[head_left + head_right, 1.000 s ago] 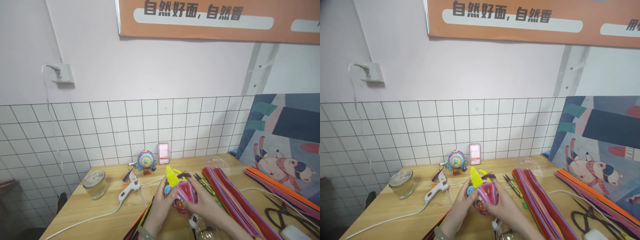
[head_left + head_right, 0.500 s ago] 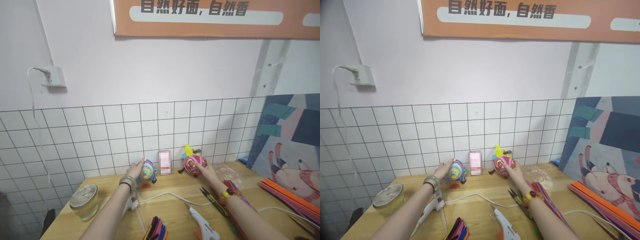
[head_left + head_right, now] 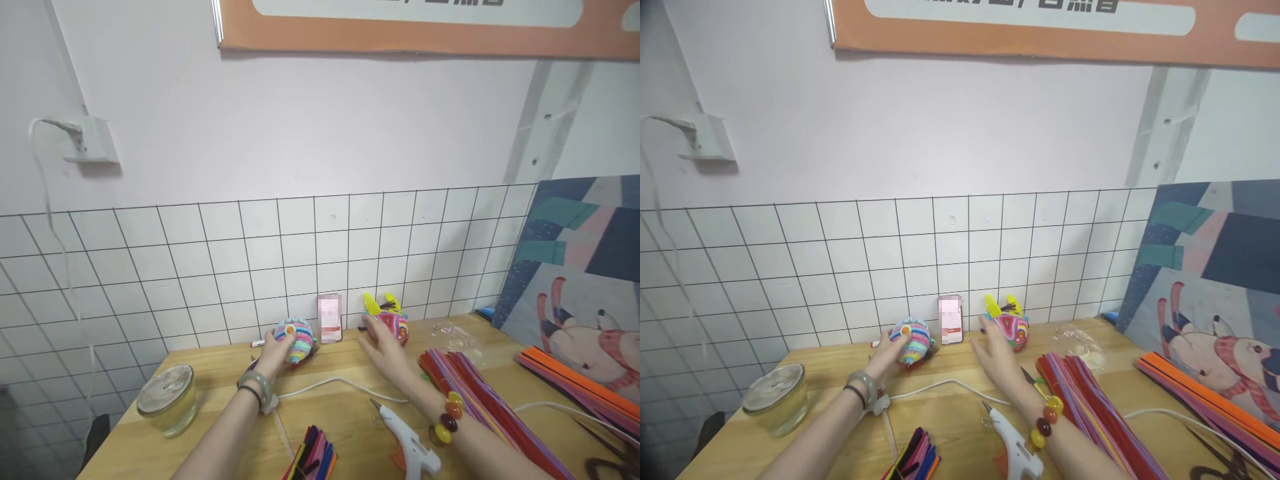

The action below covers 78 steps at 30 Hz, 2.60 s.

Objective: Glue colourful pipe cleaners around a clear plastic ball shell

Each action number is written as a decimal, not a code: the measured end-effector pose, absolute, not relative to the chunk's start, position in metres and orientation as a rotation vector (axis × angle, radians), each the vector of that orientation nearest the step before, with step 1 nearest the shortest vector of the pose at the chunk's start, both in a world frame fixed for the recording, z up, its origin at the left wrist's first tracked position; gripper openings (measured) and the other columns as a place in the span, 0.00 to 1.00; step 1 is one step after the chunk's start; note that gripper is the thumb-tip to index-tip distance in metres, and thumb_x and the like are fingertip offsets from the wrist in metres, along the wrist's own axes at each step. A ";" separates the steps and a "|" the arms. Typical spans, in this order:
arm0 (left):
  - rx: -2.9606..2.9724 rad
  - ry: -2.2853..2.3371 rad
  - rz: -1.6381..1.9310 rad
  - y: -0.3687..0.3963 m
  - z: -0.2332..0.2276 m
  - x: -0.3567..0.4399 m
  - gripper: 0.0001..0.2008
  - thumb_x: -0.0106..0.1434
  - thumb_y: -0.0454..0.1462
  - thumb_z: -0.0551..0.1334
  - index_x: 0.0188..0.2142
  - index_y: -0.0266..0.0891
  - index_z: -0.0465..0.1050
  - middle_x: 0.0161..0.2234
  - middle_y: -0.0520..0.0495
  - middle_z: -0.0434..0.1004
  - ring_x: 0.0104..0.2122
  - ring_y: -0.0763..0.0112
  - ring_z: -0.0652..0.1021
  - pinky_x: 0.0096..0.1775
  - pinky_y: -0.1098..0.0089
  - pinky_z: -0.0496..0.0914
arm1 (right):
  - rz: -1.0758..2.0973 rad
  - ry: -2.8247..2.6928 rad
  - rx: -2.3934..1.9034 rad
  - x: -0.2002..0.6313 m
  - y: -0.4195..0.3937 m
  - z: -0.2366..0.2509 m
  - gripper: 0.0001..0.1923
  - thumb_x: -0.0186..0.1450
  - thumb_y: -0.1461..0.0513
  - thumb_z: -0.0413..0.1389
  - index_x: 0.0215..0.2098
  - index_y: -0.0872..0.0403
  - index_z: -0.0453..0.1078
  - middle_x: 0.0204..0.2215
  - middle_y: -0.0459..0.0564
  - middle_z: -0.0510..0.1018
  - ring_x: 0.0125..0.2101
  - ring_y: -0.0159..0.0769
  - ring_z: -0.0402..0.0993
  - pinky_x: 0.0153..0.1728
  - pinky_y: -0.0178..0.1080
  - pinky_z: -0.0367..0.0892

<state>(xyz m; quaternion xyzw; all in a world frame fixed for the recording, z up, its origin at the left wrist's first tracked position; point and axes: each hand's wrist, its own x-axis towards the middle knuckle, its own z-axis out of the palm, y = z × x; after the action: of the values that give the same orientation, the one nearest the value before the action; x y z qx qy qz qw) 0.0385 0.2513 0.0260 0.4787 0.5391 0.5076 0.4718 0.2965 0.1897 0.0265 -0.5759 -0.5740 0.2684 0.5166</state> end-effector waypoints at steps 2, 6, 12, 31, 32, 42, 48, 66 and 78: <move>1.323 1.265 1.288 0.224 0.028 0.035 0.28 0.57 0.37 0.65 0.55 0.39 0.60 0.48 0.40 0.72 0.45 0.60 0.75 0.49 0.55 0.68 | 0.890 -1.428 -1.323 0.263 0.180 0.031 0.33 0.58 0.50 0.57 0.58 0.53 0.60 0.52 0.58 0.71 0.49 0.48 0.70 0.51 0.50 0.63; 1.585 1.126 1.379 0.172 0.032 0.023 0.37 0.47 0.32 0.69 0.56 0.42 0.59 0.57 0.39 0.64 0.58 0.55 0.64 0.59 0.57 0.56 | 1.351 -1.464 -1.127 0.213 0.156 0.045 0.30 0.61 0.46 0.54 0.58 0.47 0.59 0.46 0.54 0.77 0.36 0.44 0.80 0.32 0.45 0.73; 1.969 0.914 1.339 0.138 0.022 -0.003 0.36 0.48 0.32 0.68 0.56 0.45 0.61 0.66 0.39 0.47 0.64 0.52 0.51 0.61 0.51 0.50 | 1.384 -1.438 -0.751 0.184 0.135 0.056 0.39 0.51 0.50 0.66 0.56 0.48 0.58 0.52 0.53 0.74 0.50 0.46 0.72 0.49 0.47 0.68; 0.983 0.723 1.090 0.111 0.067 0.013 0.30 0.54 0.49 0.65 0.54 0.45 0.61 0.50 0.36 0.75 0.43 0.52 0.79 0.38 0.56 0.74 | 0.646 -1.727 -1.030 0.176 0.110 0.038 0.54 0.49 0.63 0.67 0.66 0.48 0.42 0.62 0.56 0.56 0.63 0.47 0.49 0.62 0.51 0.45; 0.992 0.725 1.102 0.113 0.067 0.014 0.29 0.54 0.48 0.66 0.53 0.44 0.62 0.49 0.36 0.76 0.43 0.52 0.79 0.38 0.56 0.74 | 0.635 -1.750 -1.033 0.178 0.113 0.038 0.54 0.50 0.63 0.67 0.67 0.48 0.42 0.62 0.56 0.57 0.62 0.47 0.50 0.62 0.51 0.45; 1.093 0.863 1.362 0.201 0.043 0.024 0.31 0.44 0.40 0.73 0.47 0.42 0.66 0.45 0.41 0.78 0.48 0.58 0.76 0.50 0.62 0.67 | 0.786 -1.773 -0.967 0.185 0.194 0.015 0.47 0.56 0.66 0.61 0.67 0.44 0.42 0.57 0.54 0.65 0.51 0.45 0.70 0.49 0.48 0.67; 1.159 0.930 1.343 0.248 0.014 0.027 0.20 0.53 0.39 0.69 0.45 0.38 0.69 0.43 0.44 0.78 0.43 0.62 0.78 0.48 0.59 0.69 | 0.797 -1.708 -0.952 0.175 0.245 -0.009 0.41 0.58 0.63 0.62 0.65 0.46 0.49 0.55 0.54 0.68 0.50 0.46 0.70 0.49 0.51 0.67; 1.100 1.028 1.052 0.273 -0.004 0.018 0.15 0.64 0.39 0.59 0.50 0.38 0.67 0.49 0.43 0.72 0.42 0.63 0.76 0.41 0.57 0.73 | 0.421 -1.801 -1.399 0.175 0.246 0.000 0.20 0.66 0.59 0.55 0.55 0.52 0.62 0.51 0.53 0.70 0.47 0.43 0.70 0.47 0.51 0.67; 1.071 1.051 1.034 0.263 0.005 0.024 0.15 0.64 0.39 0.59 0.50 0.39 0.67 0.49 0.43 0.71 0.43 0.63 0.75 0.42 0.57 0.72 | 0.150 -2.211 -1.343 0.173 0.283 0.056 0.13 0.67 0.59 0.54 0.49 0.54 0.68 0.49 0.52 0.73 0.46 0.41 0.71 0.47 0.51 0.67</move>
<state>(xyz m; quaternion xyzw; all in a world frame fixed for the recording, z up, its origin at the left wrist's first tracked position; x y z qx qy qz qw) 0.0238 0.2630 0.0048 0.4644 0.4558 0.4485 0.6127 0.1729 0.2827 0.0561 -0.4988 -0.8211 0.0557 0.2717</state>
